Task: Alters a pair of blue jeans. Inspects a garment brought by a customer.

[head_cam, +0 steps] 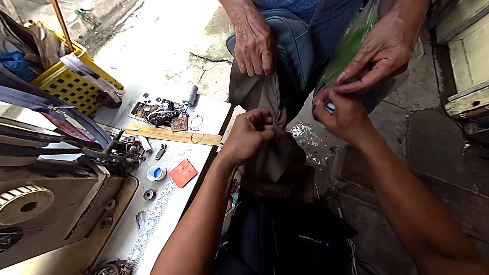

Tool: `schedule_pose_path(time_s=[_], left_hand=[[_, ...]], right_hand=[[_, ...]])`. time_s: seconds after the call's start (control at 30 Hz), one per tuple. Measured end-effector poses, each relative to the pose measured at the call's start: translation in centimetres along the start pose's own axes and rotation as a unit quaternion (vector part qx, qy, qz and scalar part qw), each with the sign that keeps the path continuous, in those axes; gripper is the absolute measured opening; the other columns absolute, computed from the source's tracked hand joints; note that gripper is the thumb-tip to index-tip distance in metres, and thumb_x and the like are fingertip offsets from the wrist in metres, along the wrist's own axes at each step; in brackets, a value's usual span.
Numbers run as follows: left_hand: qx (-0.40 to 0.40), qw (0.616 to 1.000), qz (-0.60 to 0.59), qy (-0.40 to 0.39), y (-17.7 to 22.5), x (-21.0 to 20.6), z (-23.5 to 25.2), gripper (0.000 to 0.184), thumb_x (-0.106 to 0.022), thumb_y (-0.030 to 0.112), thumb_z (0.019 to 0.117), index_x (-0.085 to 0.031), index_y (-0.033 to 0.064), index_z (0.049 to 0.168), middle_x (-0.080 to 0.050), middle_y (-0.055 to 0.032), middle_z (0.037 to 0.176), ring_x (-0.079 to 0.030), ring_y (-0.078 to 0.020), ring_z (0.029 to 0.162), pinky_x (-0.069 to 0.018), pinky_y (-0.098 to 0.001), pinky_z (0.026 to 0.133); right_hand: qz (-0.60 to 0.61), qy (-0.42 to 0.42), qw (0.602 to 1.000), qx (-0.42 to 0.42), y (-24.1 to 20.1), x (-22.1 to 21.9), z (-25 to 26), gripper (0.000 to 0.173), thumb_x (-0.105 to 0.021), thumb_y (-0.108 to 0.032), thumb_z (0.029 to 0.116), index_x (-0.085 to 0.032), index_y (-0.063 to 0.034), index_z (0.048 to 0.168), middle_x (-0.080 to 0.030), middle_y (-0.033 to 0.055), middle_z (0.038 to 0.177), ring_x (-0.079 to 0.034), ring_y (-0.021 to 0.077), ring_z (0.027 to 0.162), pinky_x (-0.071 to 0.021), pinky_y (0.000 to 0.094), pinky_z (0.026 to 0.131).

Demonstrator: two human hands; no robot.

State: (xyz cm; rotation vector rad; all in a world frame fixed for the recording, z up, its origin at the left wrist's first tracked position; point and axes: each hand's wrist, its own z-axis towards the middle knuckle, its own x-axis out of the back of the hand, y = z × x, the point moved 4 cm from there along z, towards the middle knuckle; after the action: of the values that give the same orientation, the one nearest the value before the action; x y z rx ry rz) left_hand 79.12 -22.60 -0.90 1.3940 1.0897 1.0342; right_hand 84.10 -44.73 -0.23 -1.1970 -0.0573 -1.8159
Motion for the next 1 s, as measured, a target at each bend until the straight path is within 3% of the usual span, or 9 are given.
schedule_pose_path(time_s=[0.23, 0.43, 0.53, 0.63, 0.77, 0.8, 0.87, 0.93, 1.0], left_hand=[[0.010, 1.000, 0.015, -0.016, -0.1, -0.2, 0.3, 0.037, -0.067, -0.014, 0.0804, -0.065, 0.0037, 0.113, -0.073, -0.0056, 0.100, -0.069, -0.0095, 0.075, -0.0579, -0.0233, 0.063], [-0.004, 0.997, -0.016, -0.071, 0.6, 0.0, -0.4, 0.040, -0.068, -0.010, 0.0903, -0.062, 0.0012, 0.129, -0.072, -0.0088, 0.117, -0.072, -0.0136, 0.090, -0.0624, -0.0284, 0.077], [0.009, 0.993, -0.046, -0.106, 0.4, 0.0, -0.5, 0.048, -0.056, -0.011, 0.0943, -0.055, 0.0023, 0.140, -0.068, -0.0090, 0.127, -0.070, -0.0122, 0.094, -0.0596, -0.0272, 0.079], [0.017, 0.993, -0.063, -0.097, 0.1, -0.6, -1.5, 0.060, -0.059, -0.009, 0.0933, -0.045, 0.0035, 0.151, -0.061, -0.0106, 0.139, -0.069, -0.0149, 0.106, -0.0600, -0.0301, 0.086], [-0.032, 0.973, 0.191, -0.125, -1.2, -1.5, -6.2, 0.121, -0.092, 0.039, 0.0690, -0.022, 0.0167, 0.165, -0.036, -0.0061, 0.164, -0.046, -0.0179, 0.143, -0.0451, -0.0429, 0.115], [-0.068, 0.968, 0.221, -0.099, -2.2, -2.2, -7.0, 0.107, -0.090, 0.035, 0.0737, -0.033, 0.0115, 0.161, -0.044, -0.0115, 0.158, -0.049, -0.0220, 0.140, -0.0452, -0.0462, 0.114], [-0.158, 0.964, 0.211, 0.029, -4.0, -3.4, -7.1, 0.043, -0.073, 0.009, 0.0851, -0.069, 0.0021, 0.128, -0.067, -0.0126, 0.132, -0.066, -0.0186, 0.119, -0.0558, -0.0404, 0.101], [-0.173, 0.971, 0.149, 0.072, -3.4, -3.1, -5.5, 0.024, -0.059, 0.001, 0.0925, -0.073, 0.0010, 0.112, -0.070, -0.0080, 0.126, -0.066, -0.0110, 0.117, -0.0567, -0.0338, 0.099], [-0.146, 0.979, 0.115, 0.086, -1.1, -1.8, -3.8, 0.021, -0.053, 0.002, 0.0945, -0.065, 0.0018, 0.112, -0.070, -0.0020, 0.099, -0.066, -0.0039, 0.086, -0.0574, -0.0272, 0.075]], right_hand=[[0.030, 0.045, 0.995, 0.081, -4.3, -2.6, -1.4, 0.015, -0.066, -0.014, 0.0970, -0.076, -0.0045, 0.102, -0.069, 0.0096, 0.094, -0.062, 0.0247, 0.089, -0.0497, 0.0378, 0.078], [0.113, 0.140, 0.981, -0.072, -5.2, -1.6, -3.1, 0.026, -0.063, -0.023, 0.0996, -0.066, -0.0013, 0.086, -0.063, 0.0069, 0.082, -0.062, 0.0102, 0.073, -0.0545, 0.0257, 0.065], [0.155, 0.106, 0.973, -0.132, -8.0, -4.9, -7.2, 0.041, -0.076, -0.043, 0.0910, -0.073, -0.0023, 0.096, -0.071, 0.0088, 0.095, -0.070, 0.0109, 0.090, -0.0602, 0.0262, 0.079], [0.188, 0.171, 0.955, -0.151, -9.5, -8.1, -9.0, 0.021, -0.075, -0.017, 0.0914, -0.072, 0.0031, 0.093, -0.072, 0.0110, 0.090, -0.069, 0.0104, 0.086, -0.0572, 0.0215, 0.081], [0.348, 0.207, 0.887, -0.221, -8.9, -5.9, -7.9, 0.005, -0.059, -0.006, 0.1005, -0.063, -0.0034, 0.101, -0.069, -0.0071, 0.084, -0.065, -0.0040, 0.075, -0.0574, 0.0163, 0.072], [0.367, 0.190, 0.880, -0.235, -8.5, -5.2, -7.3, 0.008, -0.055, -0.007, 0.1022, -0.063, -0.0055, 0.101, -0.067, -0.0088, 0.081, -0.064, -0.0042, 0.072, -0.0571, 0.0165, 0.070], [0.395, 0.142, 0.871, -0.254, -7.9, -4.8, -6.6, 0.017, -0.049, -0.012, 0.1061, -0.064, -0.0090, 0.101, -0.064, -0.0092, 0.077, -0.063, -0.0019, 0.069, -0.0567, 0.0198, 0.066], [0.435, 0.113, 0.860, -0.243, -6.9, -3.6, -5.3, 0.025, -0.047, -0.029, 0.1086, -0.067, -0.0153, 0.103, -0.066, -0.0089, 0.080, -0.064, 0.0012, 0.072, -0.0571, 0.0246, 0.066], [0.440, 0.028, 0.877, -0.190, -5.6, -1.4, -4.2, 0.044, -0.062, -0.055, 0.0969, -0.061, -0.0217, 0.125, -0.070, -0.0111, 0.092, -0.066, -0.0002, 0.080, -0.0582, 0.0225, 0.070]])
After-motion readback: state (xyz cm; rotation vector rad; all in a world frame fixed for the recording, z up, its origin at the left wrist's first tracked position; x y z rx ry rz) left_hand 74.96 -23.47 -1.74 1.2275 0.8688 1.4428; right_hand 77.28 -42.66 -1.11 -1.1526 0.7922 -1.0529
